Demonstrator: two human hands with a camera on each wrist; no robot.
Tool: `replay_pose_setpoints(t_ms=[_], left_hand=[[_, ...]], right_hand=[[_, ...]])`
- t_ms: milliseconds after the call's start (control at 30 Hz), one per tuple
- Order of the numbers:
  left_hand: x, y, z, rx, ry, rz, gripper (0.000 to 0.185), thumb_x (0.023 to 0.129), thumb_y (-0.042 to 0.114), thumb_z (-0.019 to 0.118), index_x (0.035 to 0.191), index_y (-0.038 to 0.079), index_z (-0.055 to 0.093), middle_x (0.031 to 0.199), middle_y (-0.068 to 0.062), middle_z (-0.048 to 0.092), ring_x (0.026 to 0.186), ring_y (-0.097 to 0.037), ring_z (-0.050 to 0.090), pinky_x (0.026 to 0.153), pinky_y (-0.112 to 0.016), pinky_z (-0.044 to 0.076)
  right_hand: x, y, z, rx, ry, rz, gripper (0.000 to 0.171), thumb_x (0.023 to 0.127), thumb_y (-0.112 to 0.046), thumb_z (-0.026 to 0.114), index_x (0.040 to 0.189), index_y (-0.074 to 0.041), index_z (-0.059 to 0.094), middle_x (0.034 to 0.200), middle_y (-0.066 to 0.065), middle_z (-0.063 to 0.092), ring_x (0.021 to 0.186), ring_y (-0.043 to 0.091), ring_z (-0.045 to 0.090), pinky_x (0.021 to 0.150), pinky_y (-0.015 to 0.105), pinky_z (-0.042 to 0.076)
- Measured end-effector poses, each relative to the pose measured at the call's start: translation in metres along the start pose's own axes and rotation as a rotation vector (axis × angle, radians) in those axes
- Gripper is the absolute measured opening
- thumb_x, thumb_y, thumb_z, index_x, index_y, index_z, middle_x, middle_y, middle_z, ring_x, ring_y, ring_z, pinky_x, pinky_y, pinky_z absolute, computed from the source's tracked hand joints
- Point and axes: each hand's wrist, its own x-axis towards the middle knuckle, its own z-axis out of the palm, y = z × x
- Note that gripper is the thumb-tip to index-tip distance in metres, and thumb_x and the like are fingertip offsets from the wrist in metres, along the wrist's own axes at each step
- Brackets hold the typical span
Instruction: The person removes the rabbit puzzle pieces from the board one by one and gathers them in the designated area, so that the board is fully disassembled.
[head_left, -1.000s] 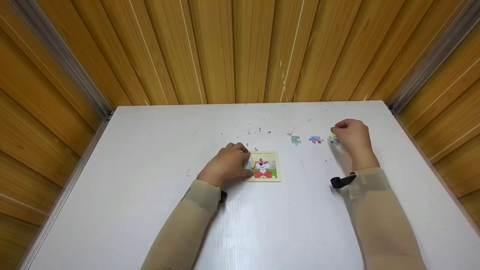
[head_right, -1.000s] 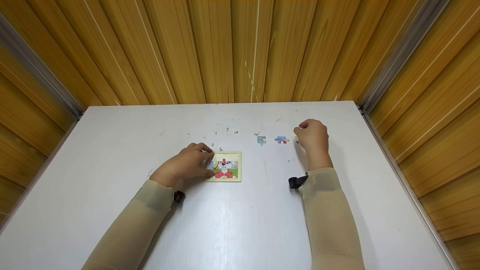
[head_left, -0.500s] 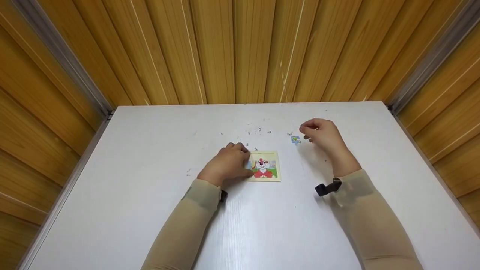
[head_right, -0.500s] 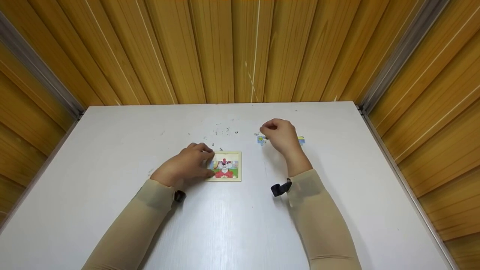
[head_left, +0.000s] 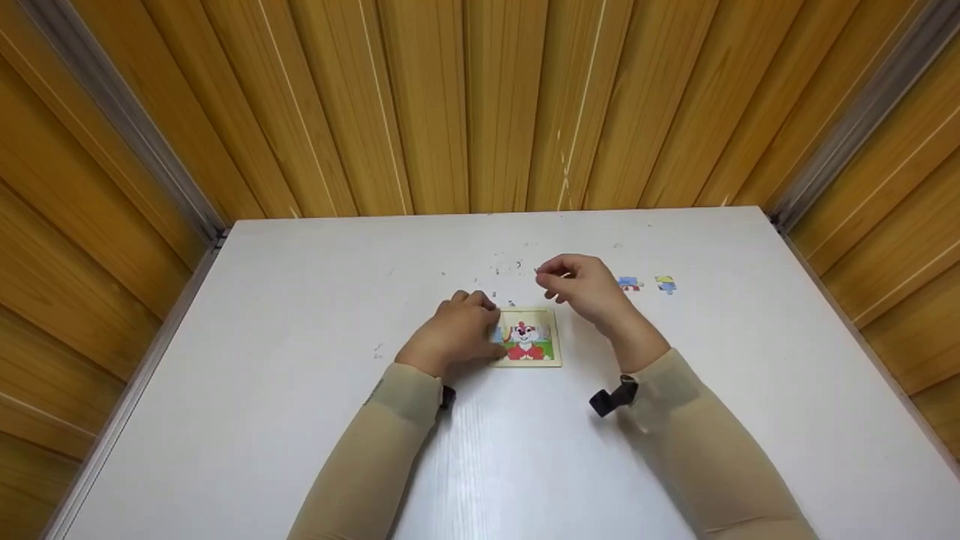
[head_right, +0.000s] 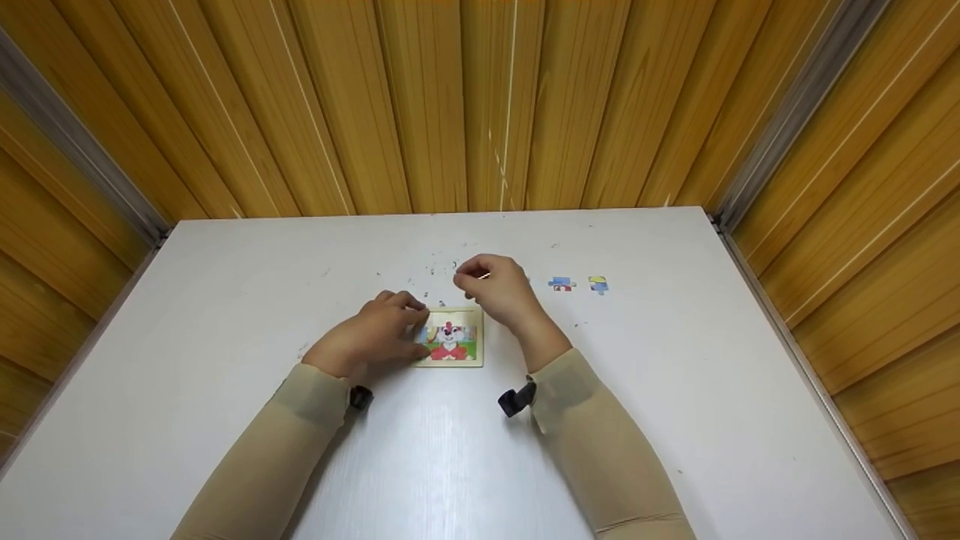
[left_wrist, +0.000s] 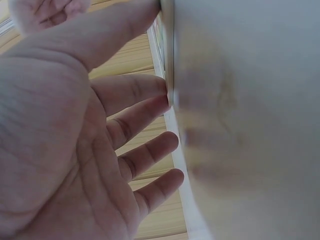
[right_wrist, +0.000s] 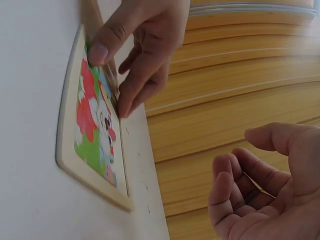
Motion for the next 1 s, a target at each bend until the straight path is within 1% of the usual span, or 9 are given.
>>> replay_pose_setpoints(t_ms=[100, 200, 367, 500, 600, 700, 767, 867, 1000], left_hand=[[0.0, 0.0, 0.004, -0.015, -0.005, -0.004, 0.057, 0.097, 0.045, 0.089, 0.142, 0.011, 0.078, 0.157, -0.007, 0.065, 0.149, -0.033, 0.054, 0.13, -0.053, 0.044], [0.0, 0.001, 0.006, -0.018, -0.005, -0.006, 0.057, 0.097, 0.044, 0.089, 0.142, 0.011, 0.078, 0.156, -0.007, 0.065, 0.149, -0.033, 0.054, 0.13, -0.053, 0.045], [-0.003, 0.0, 0.003, -0.014, -0.011, -0.003, 0.048, 0.098, 0.042, 0.089, 0.132, 0.009, 0.08, 0.155, -0.008, 0.065, 0.148, -0.034, 0.055, 0.13, -0.054, 0.045], [-0.003, -0.002, 0.001, 0.008, -0.01, 0.014, 0.042, 0.099, 0.042, 0.088, 0.122, 0.008, 0.08, 0.154, -0.01, 0.066, 0.147, -0.036, 0.056, 0.129, -0.056, 0.045], [-0.002, -0.004, 0.002, 0.019, -0.011, 0.021, 0.044, 0.099, 0.044, 0.087, 0.124, 0.009, 0.08, 0.155, -0.01, 0.066, 0.148, -0.036, 0.055, 0.129, -0.056, 0.045], [-0.002, -0.005, 0.002, 0.004, -0.011, 0.022, 0.05, 0.098, 0.045, 0.088, 0.132, 0.009, 0.079, 0.156, -0.009, 0.065, 0.149, -0.035, 0.054, 0.13, -0.056, 0.044], [-0.001, -0.006, 0.001, -0.006, -0.011, 0.022, 0.054, 0.098, 0.045, 0.089, 0.137, 0.01, 0.078, 0.157, -0.008, 0.065, 0.15, -0.035, 0.054, 0.13, -0.056, 0.044], [-0.001, -0.006, 0.0, -0.012, -0.014, 0.019, 0.06, 0.097, 0.045, 0.089, 0.144, 0.01, 0.076, 0.159, -0.008, 0.064, 0.151, -0.035, 0.053, 0.131, -0.056, 0.043], [-0.001, -0.005, -0.001, -0.01, -0.017, 0.013, 0.066, 0.097, 0.045, 0.089, 0.152, 0.012, 0.072, 0.16, -0.007, 0.063, 0.152, -0.034, 0.053, 0.131, -0.055, 0.043]], right_hand=[[-0.001, 0.001, 0.014, 0.052, -0.026, -0.022, 0.024, 0.11, -0.019, 0.072, 0.125, 0.0, 0.077, 0.109, 0.003, 0.074, 0.097, 0.021, 0.071, 0.088, 0.031, 0.061], [-0.003, 0.005, 0.022, 0.078, -0.05, -0.021, 0.022, 0.11, -0.018, 0.072, 0.124, -0.001, 0.077, 0.11, 0.003, 0.073, 0.098, 0.021, 0.07, 0.086, 0.029, 0.061], [-0.003, 0.014, 0.033, 0.109, -0.099, 0.005, 0.03, 0.11, -0.018, 0.073, 0.129, 0.005, 0.074, 0.112, 0.004, 0.073, 0.093, 0.017, 0.071, 0.083, 0.027, 0.062], [0.002, 0.023, 0.04, 0.125, -0.144, 0.061, 0.036, 0.108, -0.018, 0.073, 0.134, 0.007, 0.072, 0.116, 0.007, 0.071, 0.091, 0.016, 0.072, 0.081, 0.027, 0.064], [0.005, 0.029, 0.042, 0.086, -0.185, 0.101, 0.036, 0.108, -0.019, 0.073, 0.135, 0.004, 0.073, 0.119, 0.009, 0.07, 0.091, 0.016, 0.072, 0.081, 0.026, 0.064], [0.007, 0.033, 0.043, 0.026, -0.221, 0.111, 0.035, 0.108, -0.019, 0.072, 0.135, 0.003, 0.074, 0.117, 0.01, 0.074, 0.09, 0.015, 0.071, 0.08, 0.024, 0.062], [0.007, 0.035, 0.043, -0.017, -0.237, 0.1, 0.033, 0.107, -0.017, 0.074, 0.134, 0.002, 0.075, 0.111, 0.008, 0.077, 0.088, 0.013, 0.071, 0.079, 0.024, 0.061], [0.007, 0.038, 0.044, -0.075, -0.261, 0.067, 0.032, 0.102, -0.012, 0.077, 0.132, 0.002, 0.077, 0.105, 0.005, 0.076, 0.087, 0.012, 0.068, 0.077, 0.023, 0.058], [0.006, 0.039, 0.045, -0.179, -0.273, 0.015, 0.035, 0.095, -0.006, 0.081, 0.13, 0.001, 0.079, 0.113, 0.009, 0.071, 0.092, 0.012, 0.065, 0.079, 0.022, 0.055]])
